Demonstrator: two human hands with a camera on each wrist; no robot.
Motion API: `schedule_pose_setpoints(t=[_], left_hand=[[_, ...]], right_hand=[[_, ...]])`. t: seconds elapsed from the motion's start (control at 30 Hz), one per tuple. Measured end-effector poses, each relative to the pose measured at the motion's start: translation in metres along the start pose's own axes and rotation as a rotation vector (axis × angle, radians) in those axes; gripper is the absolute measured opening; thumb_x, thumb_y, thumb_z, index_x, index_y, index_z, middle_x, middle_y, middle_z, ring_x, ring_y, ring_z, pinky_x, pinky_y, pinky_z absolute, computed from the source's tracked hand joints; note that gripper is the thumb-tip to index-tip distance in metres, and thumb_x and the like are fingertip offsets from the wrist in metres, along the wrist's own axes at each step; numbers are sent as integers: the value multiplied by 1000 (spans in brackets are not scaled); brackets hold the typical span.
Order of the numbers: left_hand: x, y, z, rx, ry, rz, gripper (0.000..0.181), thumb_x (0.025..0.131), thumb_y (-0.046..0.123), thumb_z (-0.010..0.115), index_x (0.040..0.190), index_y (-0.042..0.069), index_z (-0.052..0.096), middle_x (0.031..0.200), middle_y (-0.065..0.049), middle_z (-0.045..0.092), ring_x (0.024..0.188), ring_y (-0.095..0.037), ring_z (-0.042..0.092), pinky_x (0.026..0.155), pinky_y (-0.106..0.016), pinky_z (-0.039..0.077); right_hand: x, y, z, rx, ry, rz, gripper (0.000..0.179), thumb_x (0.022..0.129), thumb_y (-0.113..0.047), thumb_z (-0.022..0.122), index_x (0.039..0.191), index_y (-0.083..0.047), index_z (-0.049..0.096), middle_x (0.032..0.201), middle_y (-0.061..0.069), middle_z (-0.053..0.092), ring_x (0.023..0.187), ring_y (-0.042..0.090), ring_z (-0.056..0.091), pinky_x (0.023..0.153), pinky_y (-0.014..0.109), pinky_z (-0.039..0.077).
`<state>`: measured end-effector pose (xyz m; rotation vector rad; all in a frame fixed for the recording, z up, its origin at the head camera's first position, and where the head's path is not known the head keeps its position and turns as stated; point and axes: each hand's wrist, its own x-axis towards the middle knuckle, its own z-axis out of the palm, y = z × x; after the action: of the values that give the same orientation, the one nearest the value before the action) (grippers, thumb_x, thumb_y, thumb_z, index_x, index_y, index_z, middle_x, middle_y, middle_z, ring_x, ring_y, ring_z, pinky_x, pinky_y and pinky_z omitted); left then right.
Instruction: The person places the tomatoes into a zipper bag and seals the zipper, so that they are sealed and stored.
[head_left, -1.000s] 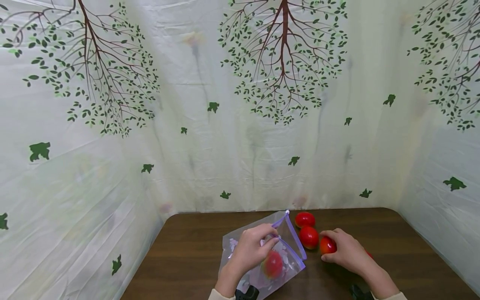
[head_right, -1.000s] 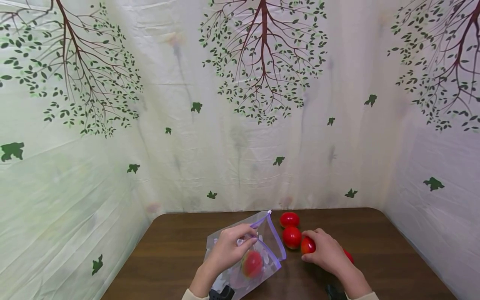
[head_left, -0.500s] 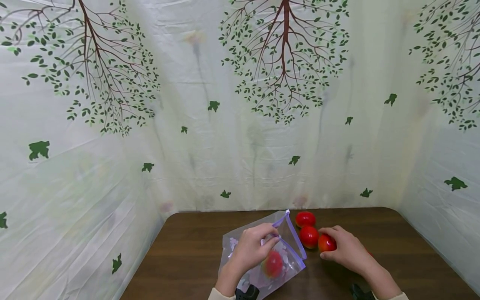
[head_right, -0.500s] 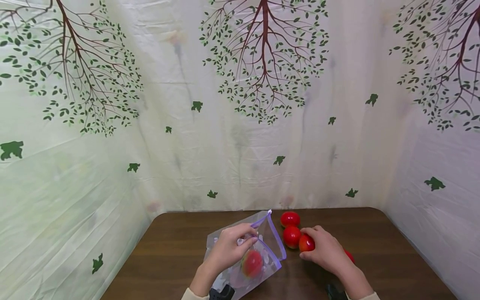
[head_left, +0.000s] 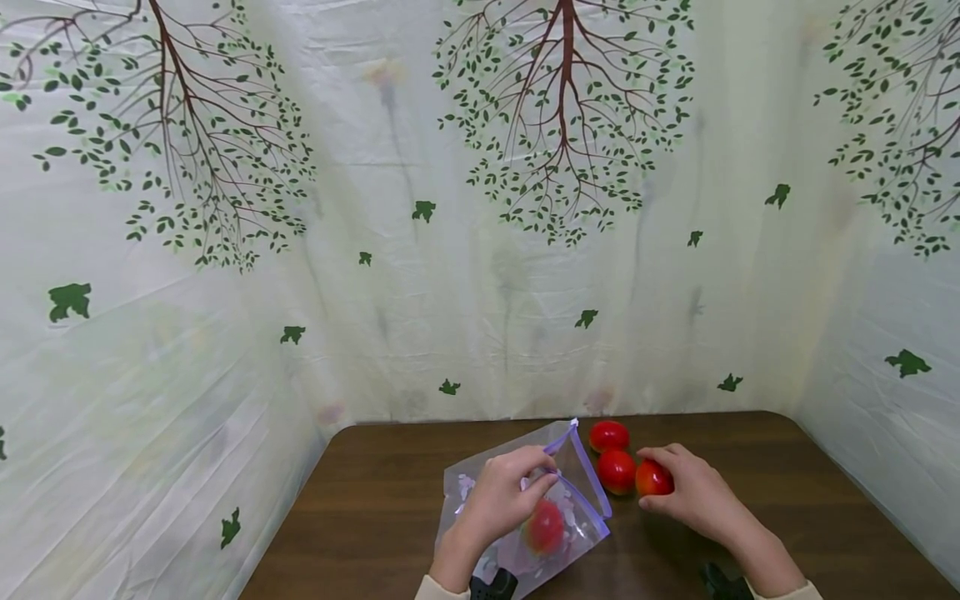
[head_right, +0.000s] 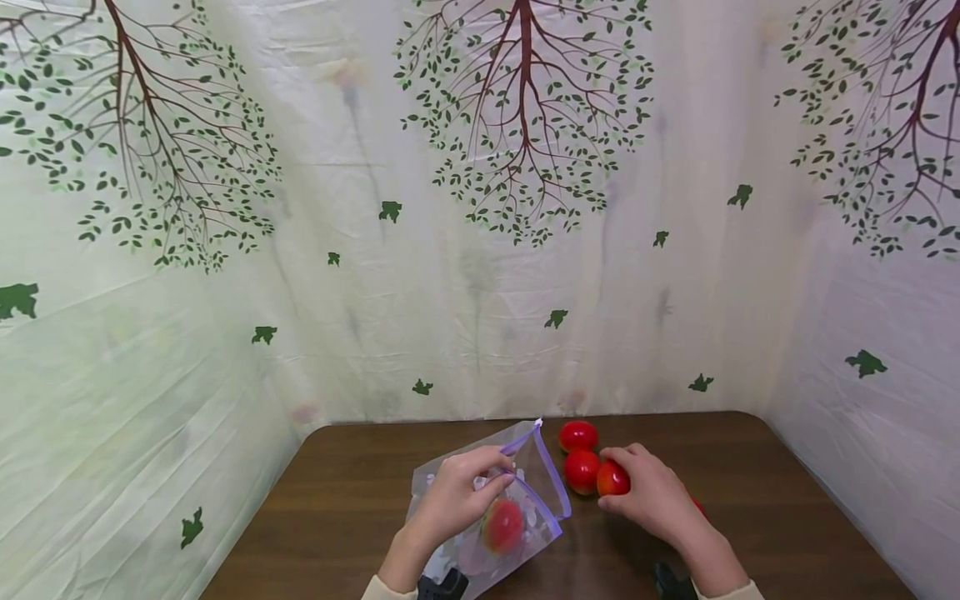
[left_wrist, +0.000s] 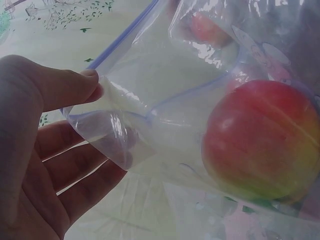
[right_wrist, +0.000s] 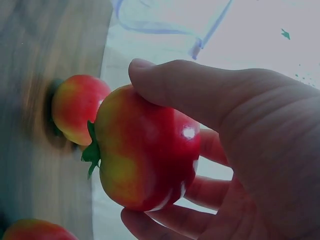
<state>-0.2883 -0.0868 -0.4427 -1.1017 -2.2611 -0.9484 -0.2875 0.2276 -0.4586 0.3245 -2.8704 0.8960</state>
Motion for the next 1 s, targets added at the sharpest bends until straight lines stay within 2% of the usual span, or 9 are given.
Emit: schedule_pose_setpoints(t=[0.3, 0.57, 0.83, 1.0], left_hand=[[0, 1, -1, -7, -6, -13, 6, 95, 18, 72, 99, 21, 69, 94, 15, 66, 79, 2, 57, 70, -17, 52], [0, 0, 0, 1, -1, 3, 6, 94, 17, 73, 98, 21, 69, 94, 15, 66, 79, 2, 57, 70, -16, 51], [-1, 1, 1, -2, -3, 5, 7, 94, 17, 73, 98, 21, 69, 93, 15, 66, 78, 2, 57, 68, -22, 54], [0, 1, 1, -1, -2, 6, 7, 94, 17, 73, 98, 21, 69, 93, 14, 66, 78, 2, 57, 68, -19, 52]], right_hand=[[-2, -6, -5, 0, 8, 2, 70, 69, -41, 91, 130, -18, 66, 116, 4, 61, 95, 21, 59, 77, 43, 57], [-5, -14, -8, 20, 26, -13, 69, 69, -43, 91, 129, -20, 66, 118, 4, 61, 97, 22, 59, 77, 42, 58], [-8, -18, -7, 36, 46, -71, 67, 73, -43, 89, 130, -17, 66, 116, 3, 61, 94, 20, 59, 77, 40, 58], [-8, -20, -6, 39, 54, -95, 65, 74, -44, 87, 129, -18, 66, 115, 2, 61, 92, 19, 60, 75, 38, 57]])
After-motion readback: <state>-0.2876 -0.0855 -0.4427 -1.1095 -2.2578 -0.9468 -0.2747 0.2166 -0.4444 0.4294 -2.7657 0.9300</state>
